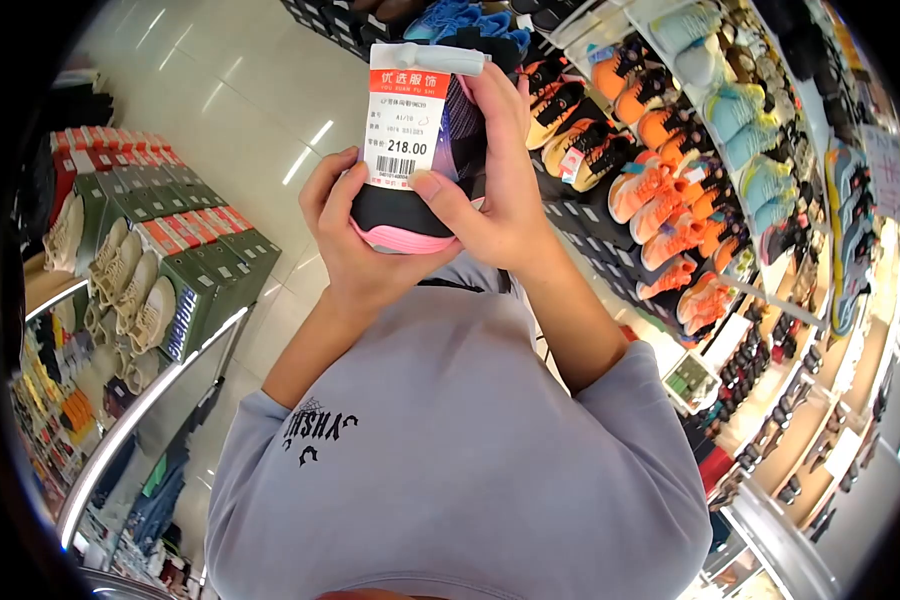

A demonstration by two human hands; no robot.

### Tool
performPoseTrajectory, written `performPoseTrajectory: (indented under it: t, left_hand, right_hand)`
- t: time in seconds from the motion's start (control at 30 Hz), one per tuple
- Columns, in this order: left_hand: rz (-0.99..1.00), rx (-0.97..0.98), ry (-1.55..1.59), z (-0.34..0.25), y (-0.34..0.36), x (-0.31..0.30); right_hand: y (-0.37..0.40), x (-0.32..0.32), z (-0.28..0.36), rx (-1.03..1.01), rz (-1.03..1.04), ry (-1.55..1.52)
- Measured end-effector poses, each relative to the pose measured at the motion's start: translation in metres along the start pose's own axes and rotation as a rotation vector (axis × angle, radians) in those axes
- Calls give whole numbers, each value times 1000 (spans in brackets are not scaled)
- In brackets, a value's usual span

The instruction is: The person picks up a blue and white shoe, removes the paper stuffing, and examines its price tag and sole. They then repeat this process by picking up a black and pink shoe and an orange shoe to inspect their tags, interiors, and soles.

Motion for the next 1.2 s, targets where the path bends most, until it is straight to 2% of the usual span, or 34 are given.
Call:
performPoseTrajectory:
  t: [0.2, 0.4, 0.47, 0.6, 0.87, 0.97, 1.07, 1.2]
  left_hand:
    - [-53, -75, -72, 30, -26, -5]
    - [-141, -9, -99, 62, -79, 0]
    - [-223, 52, -121, 70, -101, 3]
    - [-225, 85, -136, 86, -142, 13]
    - [-274, -20, -229, 124, -189, 22]
    - [-305, -101, -277, 140, -198, 10]
    - [-401, -122, -354, 158, -209, -4]
    - [-416, -136, -370, 185, -226, -31]
  right_hand:
    - [-41, 24, -32, 31, 69, -127]
    - [-101, 38, -64, -31, 130, -144]
    - [-121, 38, -74, -43, 124, -140]
    - [-164, 37, -99, -100, 133, -133]
    - [-227, 61, -145, -68, 201, -249]
    - [-247, 85, -153, -35, 243, -305]
    - [-266, 111, -162, -7, 294, -342]
    - [-293, 148, -166, 4, 330, -350]
Point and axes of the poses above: each hand's wrist, its own y-axis away from the middle knuckle, its own x-axis out of the palm, z = x × y, the point moved 4 cm from there along -y, towards the middle knuckle, and after that the axes turned 11 degrees about -x, right-handed, at the moved point
